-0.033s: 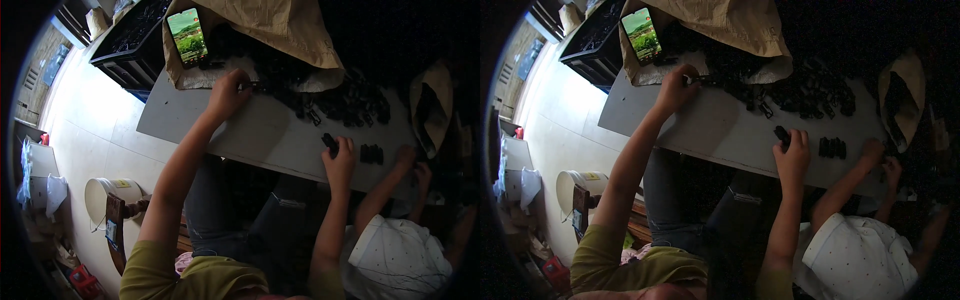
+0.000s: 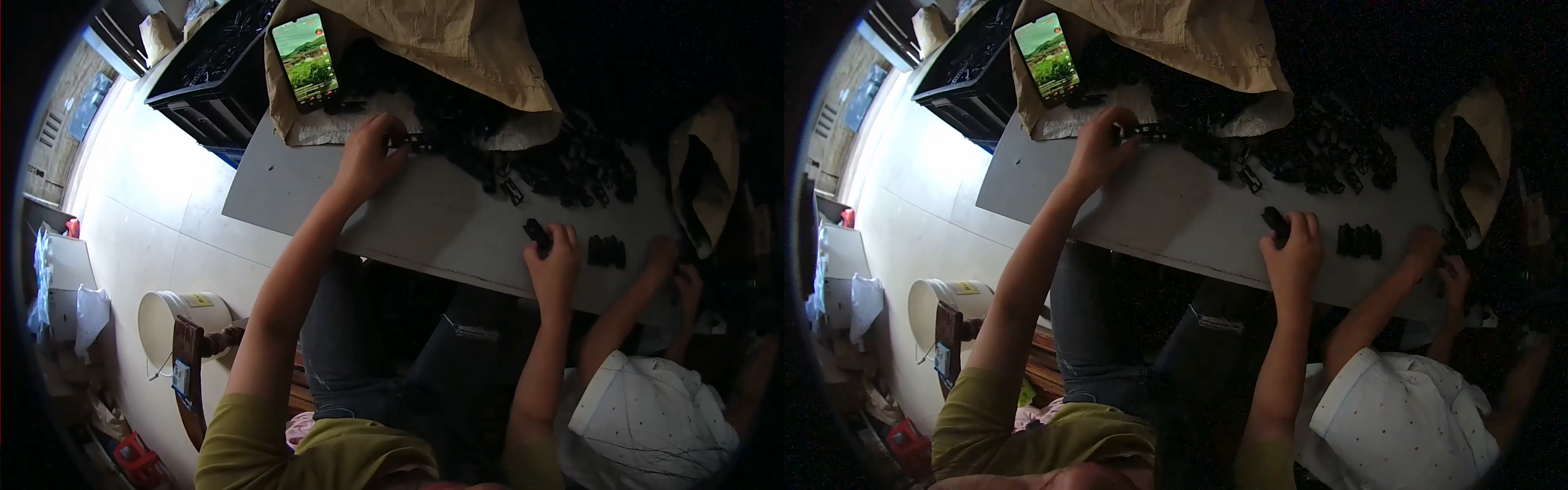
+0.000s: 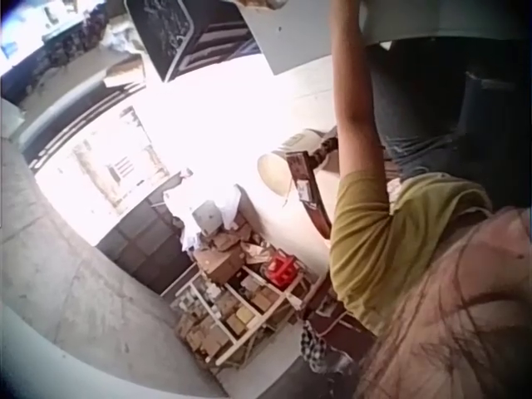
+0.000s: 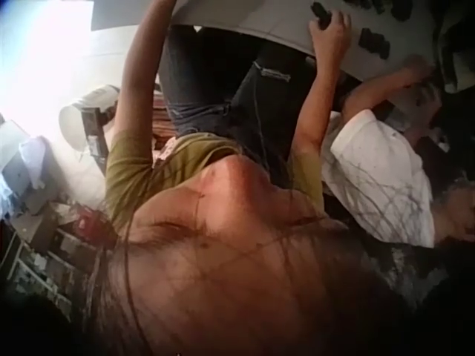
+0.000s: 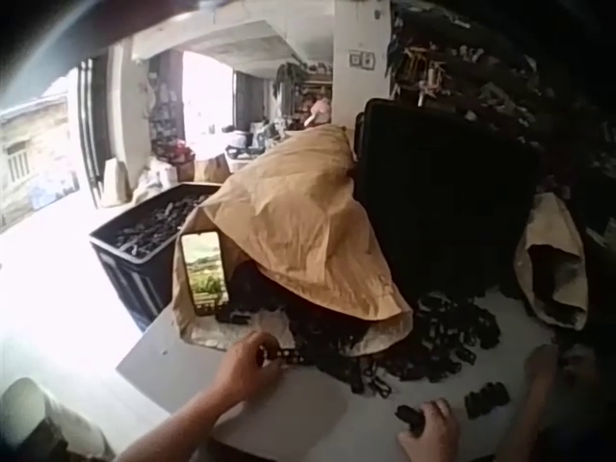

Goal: Assembling small black plastic components by hand at a workbench.

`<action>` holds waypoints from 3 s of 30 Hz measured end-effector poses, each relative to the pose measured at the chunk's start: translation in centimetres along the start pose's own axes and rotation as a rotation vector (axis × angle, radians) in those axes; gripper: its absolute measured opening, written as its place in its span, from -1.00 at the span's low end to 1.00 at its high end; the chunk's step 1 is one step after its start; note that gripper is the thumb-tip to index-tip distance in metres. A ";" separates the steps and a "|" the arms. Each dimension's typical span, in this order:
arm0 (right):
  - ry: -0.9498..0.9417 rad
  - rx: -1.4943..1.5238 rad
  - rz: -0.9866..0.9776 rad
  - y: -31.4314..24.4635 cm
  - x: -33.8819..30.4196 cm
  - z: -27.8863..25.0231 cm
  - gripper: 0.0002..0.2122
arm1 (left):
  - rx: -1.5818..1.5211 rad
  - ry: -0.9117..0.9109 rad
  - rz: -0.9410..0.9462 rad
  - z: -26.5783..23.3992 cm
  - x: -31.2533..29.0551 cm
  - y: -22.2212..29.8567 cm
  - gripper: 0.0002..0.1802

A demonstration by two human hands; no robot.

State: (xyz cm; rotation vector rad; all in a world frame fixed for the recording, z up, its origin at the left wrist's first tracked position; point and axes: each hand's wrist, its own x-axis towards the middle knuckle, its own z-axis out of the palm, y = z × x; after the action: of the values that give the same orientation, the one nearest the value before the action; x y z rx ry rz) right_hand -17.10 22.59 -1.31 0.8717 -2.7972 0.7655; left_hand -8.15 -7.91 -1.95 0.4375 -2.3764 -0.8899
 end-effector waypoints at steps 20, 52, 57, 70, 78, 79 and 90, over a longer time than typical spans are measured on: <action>0.046 0.233 -0.509 -8.0 -3.1 -0.1 -0.65 | -0.404 -0.206 -0.040 0.6 -9.0 9.0 -0.63; 0.046 0.020 -0.275 -1.4 -1.5 1.7 -0.40 | 0.407 -0.205 0.558 4.8 -0.9 8.3 -0.77; 0.163 -0.181 -0.326 -1.5 -4.3 1.3 -0.56 | -0.397 -0.336 -0.222 0.7 -4.9 9.5 -0.73; -0.095 0.447 -0.253 -5.7 -3.4 0.4 -0.71 | -0.240 -0.412 -0.060 0.7 -9.1 7.5 -0.66; -0.198 0.379 -0.329 -6.9 -3.1 0.2 -0.68 | -0.307 -0.424 -0.129 0.5 -9.2 7.6 -0.64; -0.201 0.366 -0.327 -6.9 -3.1 0.2 -0.68 | -0.306 -0.422 -0.132 0.5 -9.3 7.6 -0.64; -0.294 0.726 -0.096 -5.6 -4.6 0.4 -0.77 | -0.681 -0.398 -0.169 0.1 -10.5 8.4 -0.72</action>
State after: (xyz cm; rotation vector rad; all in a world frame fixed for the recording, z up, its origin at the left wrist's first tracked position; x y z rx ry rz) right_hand -10.12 20.68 -0.41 1.2880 -2.6746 1.8215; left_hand -0.80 3.23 -0.36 0.1942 -2.1891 -1.9171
